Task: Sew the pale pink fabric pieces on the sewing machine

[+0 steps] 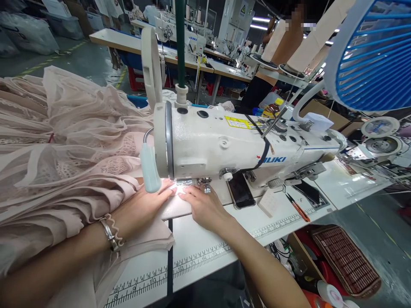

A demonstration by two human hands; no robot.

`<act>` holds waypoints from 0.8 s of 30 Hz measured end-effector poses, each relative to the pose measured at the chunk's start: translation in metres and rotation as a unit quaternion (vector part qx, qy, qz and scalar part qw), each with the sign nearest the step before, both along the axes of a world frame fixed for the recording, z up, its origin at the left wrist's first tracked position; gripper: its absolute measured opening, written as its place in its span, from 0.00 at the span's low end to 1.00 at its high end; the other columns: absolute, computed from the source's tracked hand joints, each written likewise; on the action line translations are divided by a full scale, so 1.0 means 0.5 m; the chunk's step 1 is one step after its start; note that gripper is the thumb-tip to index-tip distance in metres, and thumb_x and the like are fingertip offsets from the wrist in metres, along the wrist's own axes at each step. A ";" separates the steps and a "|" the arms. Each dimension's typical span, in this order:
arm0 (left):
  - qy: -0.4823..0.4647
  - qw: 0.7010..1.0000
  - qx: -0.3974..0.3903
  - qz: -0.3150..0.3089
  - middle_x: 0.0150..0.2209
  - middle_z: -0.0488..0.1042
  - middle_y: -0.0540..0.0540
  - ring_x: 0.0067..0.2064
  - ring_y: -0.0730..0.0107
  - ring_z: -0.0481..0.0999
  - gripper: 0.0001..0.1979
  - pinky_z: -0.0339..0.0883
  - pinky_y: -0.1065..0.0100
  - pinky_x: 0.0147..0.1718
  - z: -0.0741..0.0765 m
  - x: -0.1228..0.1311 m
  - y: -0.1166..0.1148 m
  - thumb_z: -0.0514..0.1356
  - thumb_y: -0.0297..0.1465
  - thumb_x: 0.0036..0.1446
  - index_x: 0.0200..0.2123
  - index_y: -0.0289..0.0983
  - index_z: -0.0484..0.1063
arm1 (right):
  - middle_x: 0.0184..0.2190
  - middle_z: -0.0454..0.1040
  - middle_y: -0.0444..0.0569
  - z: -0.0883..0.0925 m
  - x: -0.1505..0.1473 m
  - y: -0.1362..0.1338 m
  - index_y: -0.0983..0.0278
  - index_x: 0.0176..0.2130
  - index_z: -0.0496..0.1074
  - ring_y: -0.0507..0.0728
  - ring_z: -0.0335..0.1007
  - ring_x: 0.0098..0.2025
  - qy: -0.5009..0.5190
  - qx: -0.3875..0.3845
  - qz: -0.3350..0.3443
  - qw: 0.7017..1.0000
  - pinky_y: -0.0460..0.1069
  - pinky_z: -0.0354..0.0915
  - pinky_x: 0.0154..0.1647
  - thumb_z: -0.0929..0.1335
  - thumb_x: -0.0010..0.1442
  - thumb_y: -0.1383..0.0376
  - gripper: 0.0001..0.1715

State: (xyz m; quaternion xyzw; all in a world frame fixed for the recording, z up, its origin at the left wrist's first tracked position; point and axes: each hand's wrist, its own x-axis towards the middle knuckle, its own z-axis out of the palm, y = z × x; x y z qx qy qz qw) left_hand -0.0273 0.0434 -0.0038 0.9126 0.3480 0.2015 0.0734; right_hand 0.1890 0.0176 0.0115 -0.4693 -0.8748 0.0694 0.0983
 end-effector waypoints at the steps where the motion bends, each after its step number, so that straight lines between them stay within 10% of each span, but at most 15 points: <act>1: -0.010 1.000 0.000 0.004 0.52 0.71 0.43 0.52 0.62 0.70 0.18 0.60 0.52 0.57 -0.003 0.001 0.001 0.46 0.20 0.62 0.52 0.40 0.65 | 0.54 0.73 0.48 0.001 -0.001 0.000 0.60 0.54 0.71 0.58 0.71 0.49 -0.005 -0.009 -0.008 1.000 0.55 0.65 0.49 0.59 0.56 0.80 0.31; 12: -0.011 0.996 -0.058 0.073 0.48 0.72 0.44 0.55 0.59 0.68 0.12 0.57 0.50 0.60 0.012 0.021 0.010 0.48 0.25 0.64 0.44 0.40 0.68 | 0.62 0.65 0.52 -0.003 -0.009 0.007 0.62 0.62 0.62 0.63 0.65 0.58 -0.093 -0.051 -0.038 0.994 0.59 0.61 0.58 0.56 0.56 0.80 0.38; 20: 0.053 0.985 0.018 0.164 0.43 0.72 0.43 0.49 0.58 0.69 0.08 0.66 0.58 0.46 0.020 0.034 -0.002 0.51 0.26 0.64 0.39 0.38 0.70 | 0.54 0.71 0.55 0.005 -0.012 0.012 0.65 0.60 0.63 0.60 0.65 0.55 -0.103 -0.053 -0.036 0.993 0.57 0.60 0.57 0.52 0.60 0.79 0.33; 24: 0.093 0.983 0.116 0.104 0.32 0.73 0.42 0.40 0.61 0.71 0.14 0.64 0.57 0.43 0.018 0.038 -0.004 0.48 0.18 0.61 0.32 0.34 0.71 | 0.45 0.74 0.53 -0.002 -0.007 0.016 0.63 0.55 0.65 0.59 0.68 0.47 -0.090 -0.063 -0.049 0.993 0.56 0.60 0.53 0.52 0.61 0.77 0.29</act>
